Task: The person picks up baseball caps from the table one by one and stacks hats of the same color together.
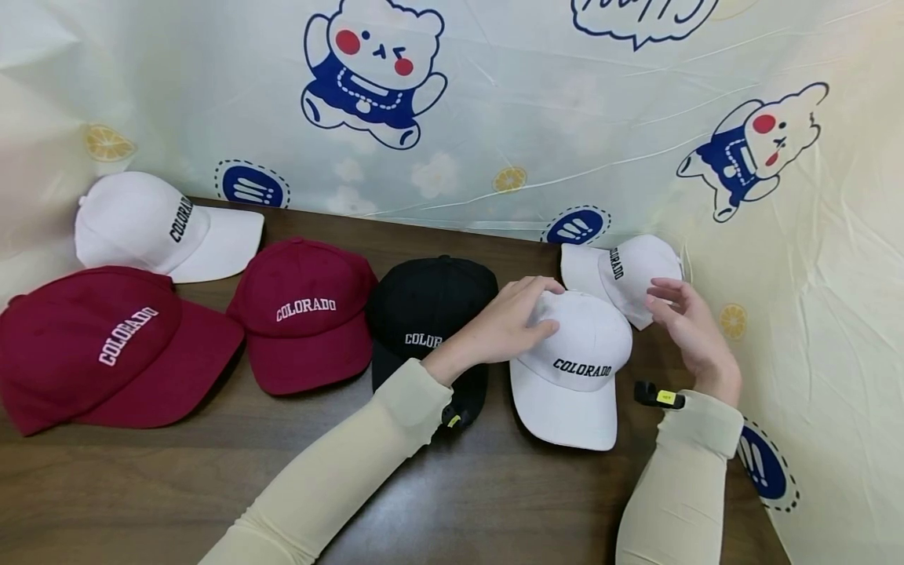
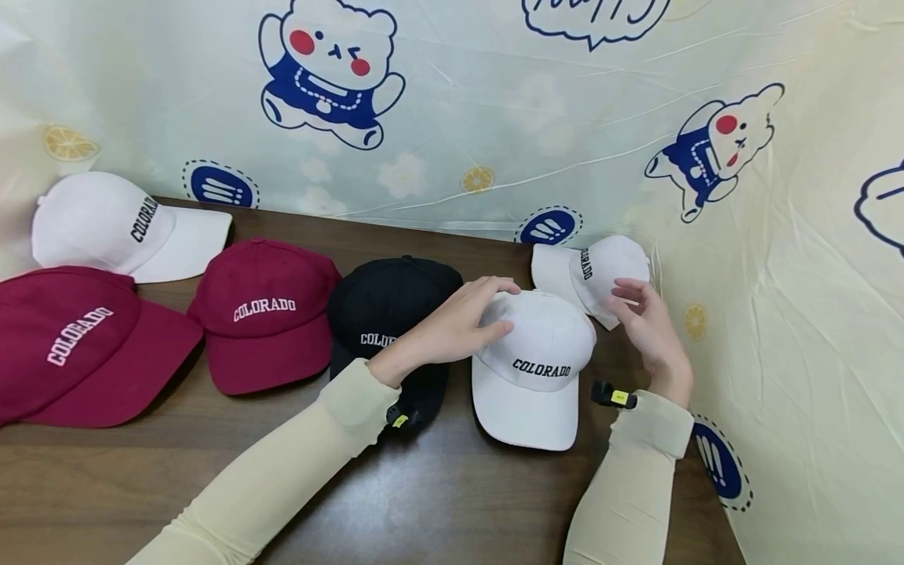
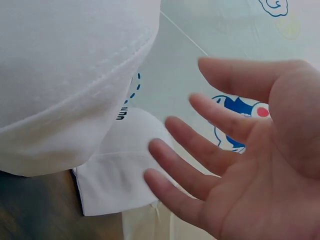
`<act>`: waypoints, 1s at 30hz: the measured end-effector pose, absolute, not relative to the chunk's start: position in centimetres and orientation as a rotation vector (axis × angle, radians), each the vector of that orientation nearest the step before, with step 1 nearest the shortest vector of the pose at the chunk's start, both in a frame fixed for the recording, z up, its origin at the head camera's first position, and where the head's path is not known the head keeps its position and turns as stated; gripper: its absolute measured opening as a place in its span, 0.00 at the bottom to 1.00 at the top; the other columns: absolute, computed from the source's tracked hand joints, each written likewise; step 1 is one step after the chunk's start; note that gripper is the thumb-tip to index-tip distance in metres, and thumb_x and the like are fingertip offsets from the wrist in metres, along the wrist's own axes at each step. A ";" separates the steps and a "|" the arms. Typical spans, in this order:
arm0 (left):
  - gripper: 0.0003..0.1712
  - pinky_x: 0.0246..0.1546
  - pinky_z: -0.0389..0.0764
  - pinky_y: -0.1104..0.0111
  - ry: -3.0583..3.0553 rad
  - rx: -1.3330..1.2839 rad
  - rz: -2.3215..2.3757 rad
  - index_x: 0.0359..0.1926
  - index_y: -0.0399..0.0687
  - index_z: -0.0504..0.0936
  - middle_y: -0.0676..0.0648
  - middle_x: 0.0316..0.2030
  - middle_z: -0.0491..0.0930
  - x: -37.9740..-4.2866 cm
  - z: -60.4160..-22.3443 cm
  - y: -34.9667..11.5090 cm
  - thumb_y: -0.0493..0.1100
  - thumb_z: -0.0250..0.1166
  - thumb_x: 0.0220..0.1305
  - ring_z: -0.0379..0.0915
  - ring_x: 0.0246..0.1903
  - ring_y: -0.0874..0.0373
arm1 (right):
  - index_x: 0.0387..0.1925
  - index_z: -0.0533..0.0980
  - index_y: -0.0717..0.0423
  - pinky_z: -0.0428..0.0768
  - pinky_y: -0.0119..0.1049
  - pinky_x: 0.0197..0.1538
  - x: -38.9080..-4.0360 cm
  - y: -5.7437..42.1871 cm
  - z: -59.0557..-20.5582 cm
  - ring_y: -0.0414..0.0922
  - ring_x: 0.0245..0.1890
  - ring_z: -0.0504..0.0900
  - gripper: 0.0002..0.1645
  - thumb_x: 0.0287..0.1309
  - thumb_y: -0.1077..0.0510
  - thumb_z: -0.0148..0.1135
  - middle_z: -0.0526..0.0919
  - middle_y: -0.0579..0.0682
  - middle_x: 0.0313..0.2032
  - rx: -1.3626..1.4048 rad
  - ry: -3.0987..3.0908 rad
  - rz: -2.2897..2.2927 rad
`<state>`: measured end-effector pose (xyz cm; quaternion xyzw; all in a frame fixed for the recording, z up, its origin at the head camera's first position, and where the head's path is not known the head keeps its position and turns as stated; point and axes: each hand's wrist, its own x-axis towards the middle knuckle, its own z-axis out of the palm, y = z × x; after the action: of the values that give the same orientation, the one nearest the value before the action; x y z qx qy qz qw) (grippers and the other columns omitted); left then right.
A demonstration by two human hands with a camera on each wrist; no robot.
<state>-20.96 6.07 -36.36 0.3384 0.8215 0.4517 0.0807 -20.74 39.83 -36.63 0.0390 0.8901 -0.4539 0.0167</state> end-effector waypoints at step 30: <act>0.30 0.75 0.63 0.56 2.470 1.214 1.432 0.76 0.48 0.67 0.49 0.73 0.70 -19.5 -32.6 4.2 0.44 0.64 0.78 0.61 0.74 0.50 | 0.85 0.40 0.58 0.46 0.47 0.83 -22.9 40.5 -39.9 0.47 0.83 0.48 0.49 0.78 0.55 0.55 0.44 0.57 0.85 0.670 2.446 -2.063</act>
<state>-19.46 4.19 -32.58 0.3912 0.7959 0.4617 0.0197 -22.91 40.54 -39.86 0.2047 0.7467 -0.6297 -0.0636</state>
